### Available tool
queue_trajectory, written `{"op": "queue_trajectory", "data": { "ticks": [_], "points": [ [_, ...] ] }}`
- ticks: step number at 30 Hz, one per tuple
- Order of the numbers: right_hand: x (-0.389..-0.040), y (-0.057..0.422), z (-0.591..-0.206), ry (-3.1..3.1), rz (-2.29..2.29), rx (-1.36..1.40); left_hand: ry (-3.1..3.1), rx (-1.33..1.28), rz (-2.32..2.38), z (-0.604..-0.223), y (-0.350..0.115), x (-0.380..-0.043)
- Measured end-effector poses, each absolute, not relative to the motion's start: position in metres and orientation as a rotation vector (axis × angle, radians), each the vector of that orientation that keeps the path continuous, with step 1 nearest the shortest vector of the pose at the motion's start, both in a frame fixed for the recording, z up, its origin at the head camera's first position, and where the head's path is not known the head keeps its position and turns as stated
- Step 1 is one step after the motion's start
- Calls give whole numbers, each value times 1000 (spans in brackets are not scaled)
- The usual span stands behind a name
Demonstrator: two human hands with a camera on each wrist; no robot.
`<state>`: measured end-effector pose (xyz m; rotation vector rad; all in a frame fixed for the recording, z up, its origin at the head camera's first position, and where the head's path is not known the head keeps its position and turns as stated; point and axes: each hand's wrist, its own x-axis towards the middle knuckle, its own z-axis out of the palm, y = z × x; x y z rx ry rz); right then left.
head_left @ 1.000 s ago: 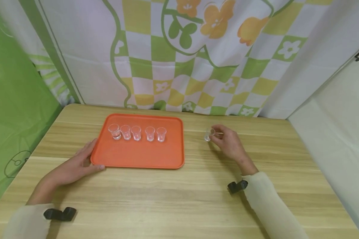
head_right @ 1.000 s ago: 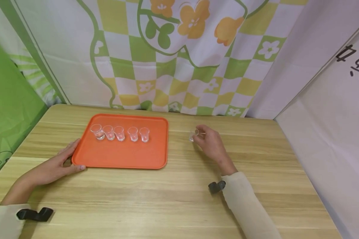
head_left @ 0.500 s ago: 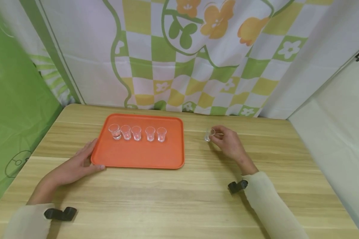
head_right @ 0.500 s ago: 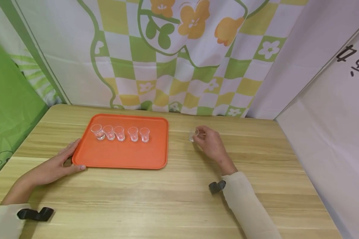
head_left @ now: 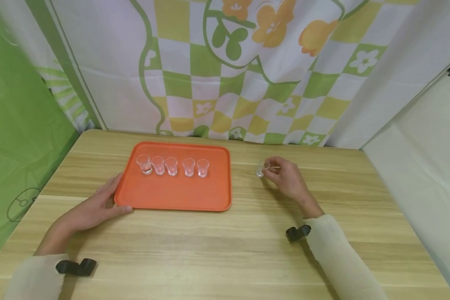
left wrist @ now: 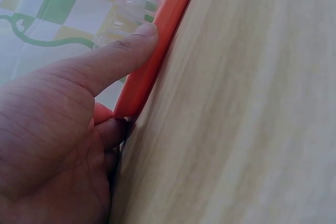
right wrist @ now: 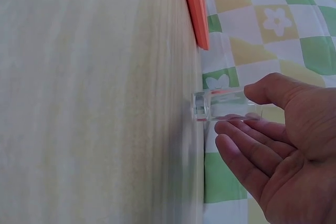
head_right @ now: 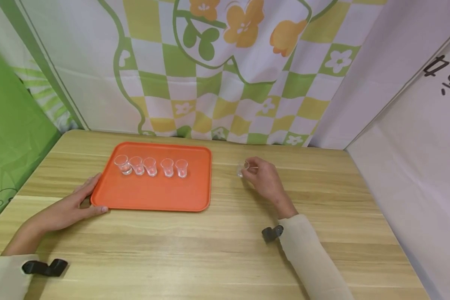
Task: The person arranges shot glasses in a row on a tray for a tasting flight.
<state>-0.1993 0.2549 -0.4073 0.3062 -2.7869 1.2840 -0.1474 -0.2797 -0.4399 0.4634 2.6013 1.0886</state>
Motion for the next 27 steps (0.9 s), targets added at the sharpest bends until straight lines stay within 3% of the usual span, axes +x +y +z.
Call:
{"op": "queue_trajectory", "data": {
  "ticks": [27],
  "points": [
    [-206,208,-390,-2734,1382,424,2595,442,1085,-438,-278,-147]
  ]
}}
